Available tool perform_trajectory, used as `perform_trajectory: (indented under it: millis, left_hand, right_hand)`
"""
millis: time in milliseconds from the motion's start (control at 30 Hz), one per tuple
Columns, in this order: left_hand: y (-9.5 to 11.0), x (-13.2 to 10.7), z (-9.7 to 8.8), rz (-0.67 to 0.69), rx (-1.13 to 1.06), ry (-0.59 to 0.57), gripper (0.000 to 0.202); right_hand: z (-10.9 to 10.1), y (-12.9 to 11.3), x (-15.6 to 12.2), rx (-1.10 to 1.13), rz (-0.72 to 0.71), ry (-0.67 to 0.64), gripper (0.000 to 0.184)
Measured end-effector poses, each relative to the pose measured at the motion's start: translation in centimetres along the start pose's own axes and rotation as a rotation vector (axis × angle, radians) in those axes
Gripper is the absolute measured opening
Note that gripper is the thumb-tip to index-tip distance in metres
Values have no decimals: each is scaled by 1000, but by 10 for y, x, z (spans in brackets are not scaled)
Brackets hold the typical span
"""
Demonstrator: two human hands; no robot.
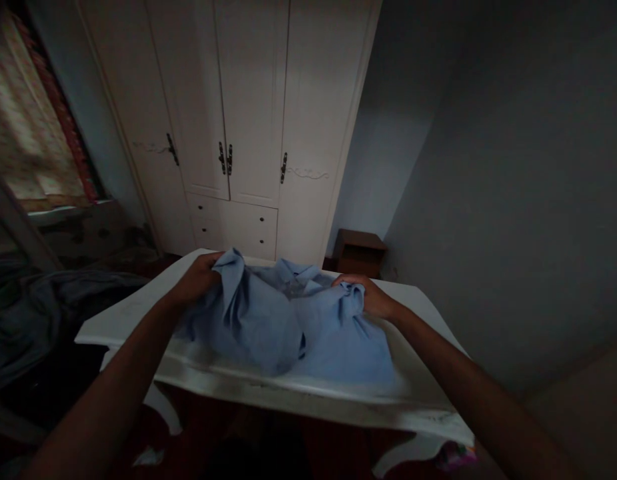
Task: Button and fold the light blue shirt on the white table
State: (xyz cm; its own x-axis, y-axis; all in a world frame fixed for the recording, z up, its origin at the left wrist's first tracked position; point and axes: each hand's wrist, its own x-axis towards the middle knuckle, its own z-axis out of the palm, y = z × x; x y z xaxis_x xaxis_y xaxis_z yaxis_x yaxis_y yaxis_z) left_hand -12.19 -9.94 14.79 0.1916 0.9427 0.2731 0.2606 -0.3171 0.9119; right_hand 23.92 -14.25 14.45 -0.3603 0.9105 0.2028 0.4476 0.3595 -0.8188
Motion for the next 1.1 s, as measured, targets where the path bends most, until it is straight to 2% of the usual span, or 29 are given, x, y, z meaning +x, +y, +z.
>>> perform_trajectory:
  millis: [67,167,267,367,500,567,667,733,767,833,900,967,1033,1100]
  left_hand:
    - [-19,28,6,-79,-15,-40,39]
    - [-55,64,11,-177,37,-107,44]
    - [-90,87,10,-235,259,-180,49]
    - [-112,99,3,-297,429,-225,66]
    - [-116,105,-7,-231,394,-294,93]
    - [-110,107,-9,-180,339,-319,96]
    - [-103,111,-9,-174,192,-319,76]
    - [-106,114,-9,-252,29,-319,60]
    - [-111,116,-9,-310,-47,-288,54]
    - [-126,121,-9,-433,-119,-141,50]
    - [-142,124,-10,-537,-53,55,46]
    - [-155,127,-12,-594,52,181,37]
    - [-161,129,-14,-604,110,217,29]
    - [-160,132,-18,-589,169,195,24]
  right_hand:
    - [-5,21,22,12,56,32,24]
    - [-6,61,42,82,236,52,32]
    - [-5,98,45,179,442,-72,39]
    - [-8,117,39,304,536,-128,42]
    - [-15,118,35,347,472,34,43]
    - [-19,116,37,361,429,86,45]
    - [-24,120,41,440,389,175,45]
    - [-27,130,45,492,393,333,42]
    - [-28,137,46,503,417,418,40]
    - [-29,152,48,490,521,543,34]
    - [-31,167,46,450,635,604,26]
    - [-32,178,42,413,689,646,21]
    - [-35,185,34,397,692,666,19]
    - [-38,188,27,364,696,653,22]
